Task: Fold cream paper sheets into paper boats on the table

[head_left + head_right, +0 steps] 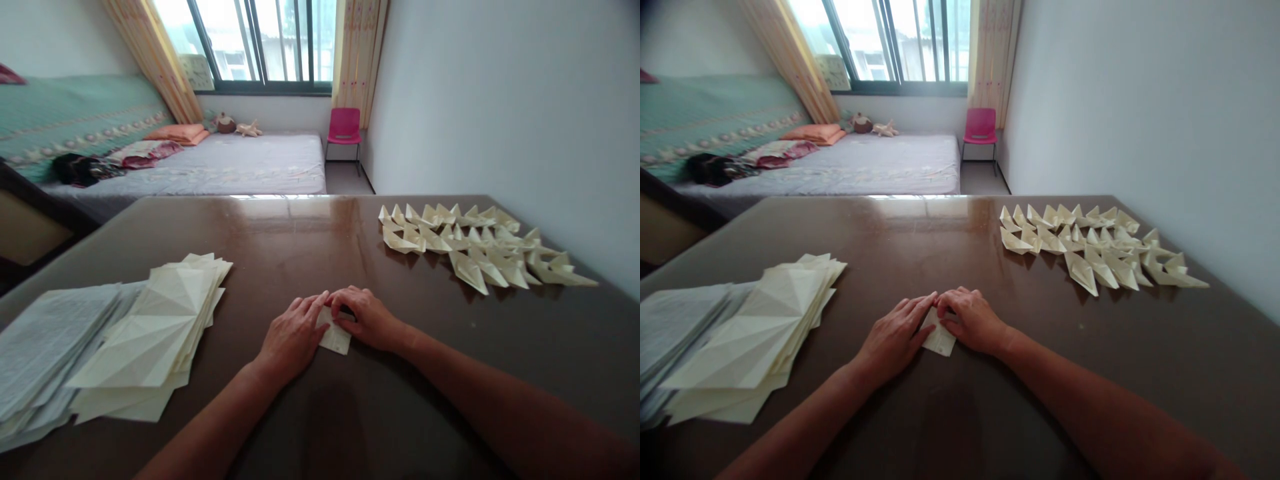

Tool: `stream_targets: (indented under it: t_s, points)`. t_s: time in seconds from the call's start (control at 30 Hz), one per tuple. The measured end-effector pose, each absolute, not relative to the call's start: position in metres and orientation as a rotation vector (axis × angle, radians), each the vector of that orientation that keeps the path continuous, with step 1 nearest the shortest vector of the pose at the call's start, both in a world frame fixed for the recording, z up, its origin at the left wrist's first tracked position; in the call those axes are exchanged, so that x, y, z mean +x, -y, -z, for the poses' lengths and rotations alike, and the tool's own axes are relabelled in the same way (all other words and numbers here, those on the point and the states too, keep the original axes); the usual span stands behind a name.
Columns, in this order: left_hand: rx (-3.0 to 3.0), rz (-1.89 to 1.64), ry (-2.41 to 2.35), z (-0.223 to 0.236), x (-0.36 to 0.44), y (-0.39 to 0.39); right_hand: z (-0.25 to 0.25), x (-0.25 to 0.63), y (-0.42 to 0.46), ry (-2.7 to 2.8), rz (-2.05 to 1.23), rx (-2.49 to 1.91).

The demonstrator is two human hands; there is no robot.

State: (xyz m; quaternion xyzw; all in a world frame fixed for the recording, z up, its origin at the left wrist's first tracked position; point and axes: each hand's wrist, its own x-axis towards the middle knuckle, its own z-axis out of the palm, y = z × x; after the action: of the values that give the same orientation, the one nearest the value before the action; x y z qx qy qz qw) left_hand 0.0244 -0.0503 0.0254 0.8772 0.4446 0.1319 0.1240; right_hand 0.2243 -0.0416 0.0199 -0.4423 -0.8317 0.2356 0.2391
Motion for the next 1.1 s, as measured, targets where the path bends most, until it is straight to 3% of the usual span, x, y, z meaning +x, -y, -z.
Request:
stream_targets:
  t_s: [0.2, 0.47, 0.8, 0.9, 1.1]
  points:
    - [2.443, -0.285, -1.266, -0.037, 0.021, 0.052, -0.023, 0.224, 0.043, 2.271, -0.790, -1.097]
    - [2.270, -0.216, -1.314, -0.041, 0.017, 0.051, -0.022, 0.226, 0.036, 1.823, -0.929, -1.219]
    - [1.761, -0.749, -1.123, -0.023, 0.019, 0.040, -0.024, 0.225, 0.037, 1.741, -1.141, -1.180]
    - [1.844, -0.820, -1.199, -0.021, 0.021, 0.042, -0.022, 0.224, 0.040, 1.876, -0.942, -1.213]
    - [2.468, -0.916, -1.314, -0.028, 0.018, 0.042, -0.028, 0.228, 0.041, 2.358, -0.138, -1.198]
